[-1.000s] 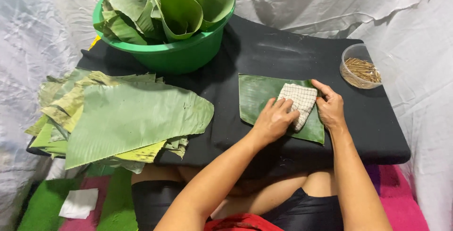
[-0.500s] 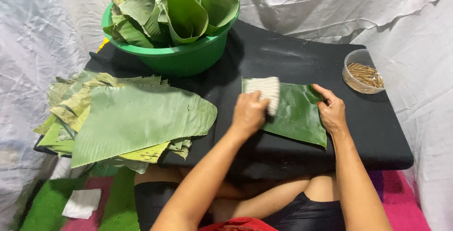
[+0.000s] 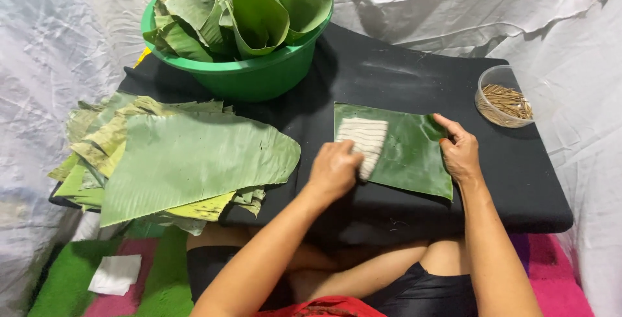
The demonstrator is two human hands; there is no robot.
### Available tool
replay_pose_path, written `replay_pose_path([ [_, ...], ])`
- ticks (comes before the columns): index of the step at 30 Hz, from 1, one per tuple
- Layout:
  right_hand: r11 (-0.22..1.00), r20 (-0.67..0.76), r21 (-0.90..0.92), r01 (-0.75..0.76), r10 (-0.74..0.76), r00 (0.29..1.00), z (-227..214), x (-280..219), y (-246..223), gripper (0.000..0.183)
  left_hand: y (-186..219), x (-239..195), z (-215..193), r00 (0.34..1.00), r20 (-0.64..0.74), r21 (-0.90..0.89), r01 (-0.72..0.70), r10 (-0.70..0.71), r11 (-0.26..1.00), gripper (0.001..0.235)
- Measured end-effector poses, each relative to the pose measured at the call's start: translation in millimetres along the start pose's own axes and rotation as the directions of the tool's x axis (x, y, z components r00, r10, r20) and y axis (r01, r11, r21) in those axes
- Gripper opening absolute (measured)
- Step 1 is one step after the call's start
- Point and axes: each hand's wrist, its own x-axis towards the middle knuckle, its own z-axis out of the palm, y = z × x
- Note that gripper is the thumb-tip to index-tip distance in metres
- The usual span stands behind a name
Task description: Cleaning banana leaves with a cloth, folding them into cones, and securing them with small wooden sticks.
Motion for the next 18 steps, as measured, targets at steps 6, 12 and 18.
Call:
replay_pose_path([
  [6, 1.000, 0.011, -0.017, 0.014, -0.014, 1.000, 1.2, 0.1, 6.7, 0.067, 6.7, 12.6, -4.5, 0.996, -0.044, 0.052, 0.086, -0.084, 0.995, 0.013],
  [12, 0.999, -0.026, 0.037, -0.002, 0.003, 1.000, 5.4, -0.6, 1.4, 0.065, 82.1, 32.3, 19.7, 0.996, -0.061, -0.141, -0.068, 0.060, 0.988, 0.013],
  [18, 1.000, -0.013, 0.013, 0.004, -0.004, 1.000, 3.8, 1.0, 9.0, 0.065, 19.4, 29.3, 44.6, 0.997, -0.071, -0.026, -0.036, 0.034, 0.999, 0.017],
])
